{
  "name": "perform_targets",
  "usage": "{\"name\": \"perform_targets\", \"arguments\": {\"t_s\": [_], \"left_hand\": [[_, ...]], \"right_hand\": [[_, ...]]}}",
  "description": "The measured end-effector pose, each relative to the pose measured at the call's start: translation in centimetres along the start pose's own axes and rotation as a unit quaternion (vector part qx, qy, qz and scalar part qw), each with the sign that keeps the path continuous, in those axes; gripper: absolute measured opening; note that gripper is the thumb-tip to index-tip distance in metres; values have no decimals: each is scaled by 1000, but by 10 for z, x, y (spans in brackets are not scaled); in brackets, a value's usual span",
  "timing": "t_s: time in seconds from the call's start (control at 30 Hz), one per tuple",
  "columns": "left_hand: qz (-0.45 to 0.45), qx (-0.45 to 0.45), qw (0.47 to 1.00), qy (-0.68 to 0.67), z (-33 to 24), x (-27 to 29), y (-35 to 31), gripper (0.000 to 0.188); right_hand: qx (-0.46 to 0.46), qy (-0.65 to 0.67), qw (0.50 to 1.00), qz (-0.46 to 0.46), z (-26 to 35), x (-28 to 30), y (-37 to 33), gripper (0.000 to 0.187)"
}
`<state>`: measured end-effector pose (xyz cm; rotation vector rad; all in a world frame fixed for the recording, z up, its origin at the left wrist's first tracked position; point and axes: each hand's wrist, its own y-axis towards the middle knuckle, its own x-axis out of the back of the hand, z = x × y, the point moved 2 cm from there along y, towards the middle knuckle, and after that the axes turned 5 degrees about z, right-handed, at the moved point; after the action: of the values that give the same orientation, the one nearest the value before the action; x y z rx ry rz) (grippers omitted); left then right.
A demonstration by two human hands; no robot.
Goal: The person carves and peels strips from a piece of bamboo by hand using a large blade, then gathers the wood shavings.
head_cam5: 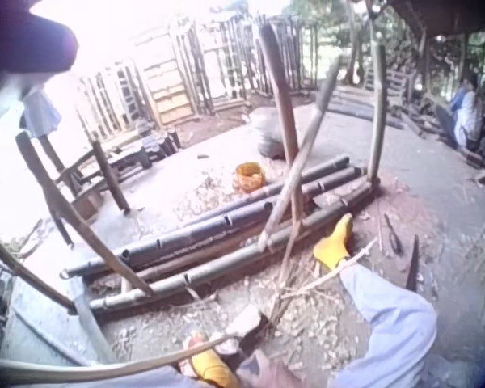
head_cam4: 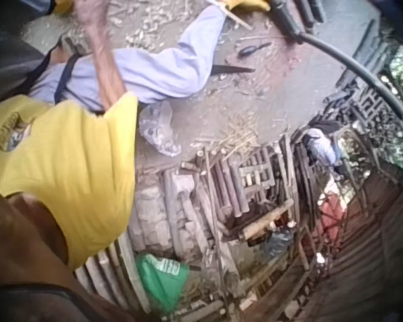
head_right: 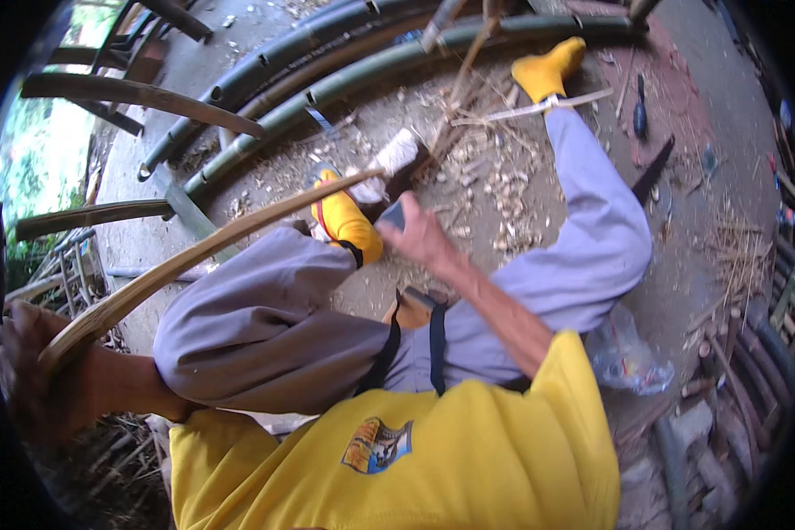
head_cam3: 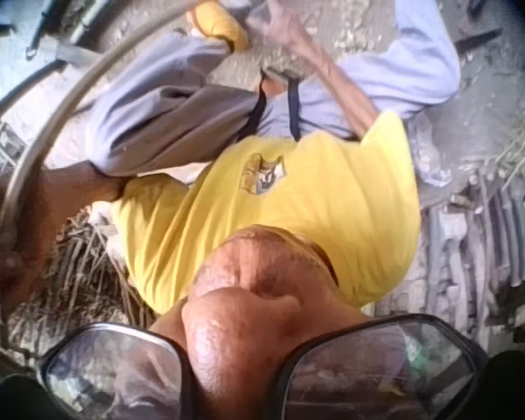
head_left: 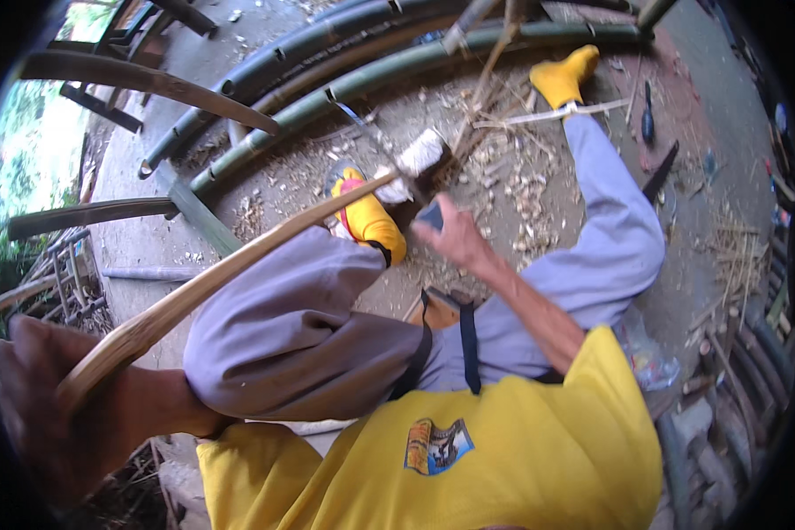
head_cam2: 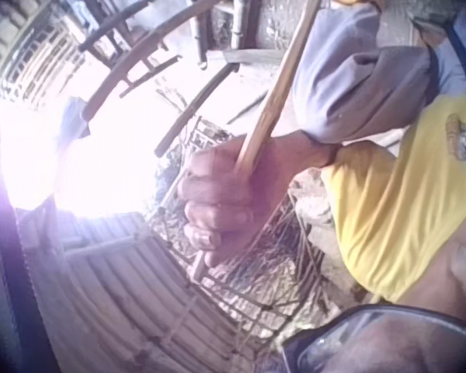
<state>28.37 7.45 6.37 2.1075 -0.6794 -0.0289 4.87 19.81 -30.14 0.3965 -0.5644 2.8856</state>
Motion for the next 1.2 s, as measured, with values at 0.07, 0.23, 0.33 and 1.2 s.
{"name": "perform_targets", "arguments": {"t_s": [0.07,0.23,0.33,1.2], "left_hand": [[-9,29,977,-210,8,-23,7,14],[-47,-4,985,-163,4,-59,4,11],[8,-17,991,-131,3,-62,8,17],[-67,69,984,-151,3,-63,-4,21]], "right_hand": [[98,28,995,8,65,4,-42,42],[305,9,952,14,166,18,-95,47],[310,-20,950,17,164,17,-104,49],[196,-21,980,3,171,2,-107,41]]}}
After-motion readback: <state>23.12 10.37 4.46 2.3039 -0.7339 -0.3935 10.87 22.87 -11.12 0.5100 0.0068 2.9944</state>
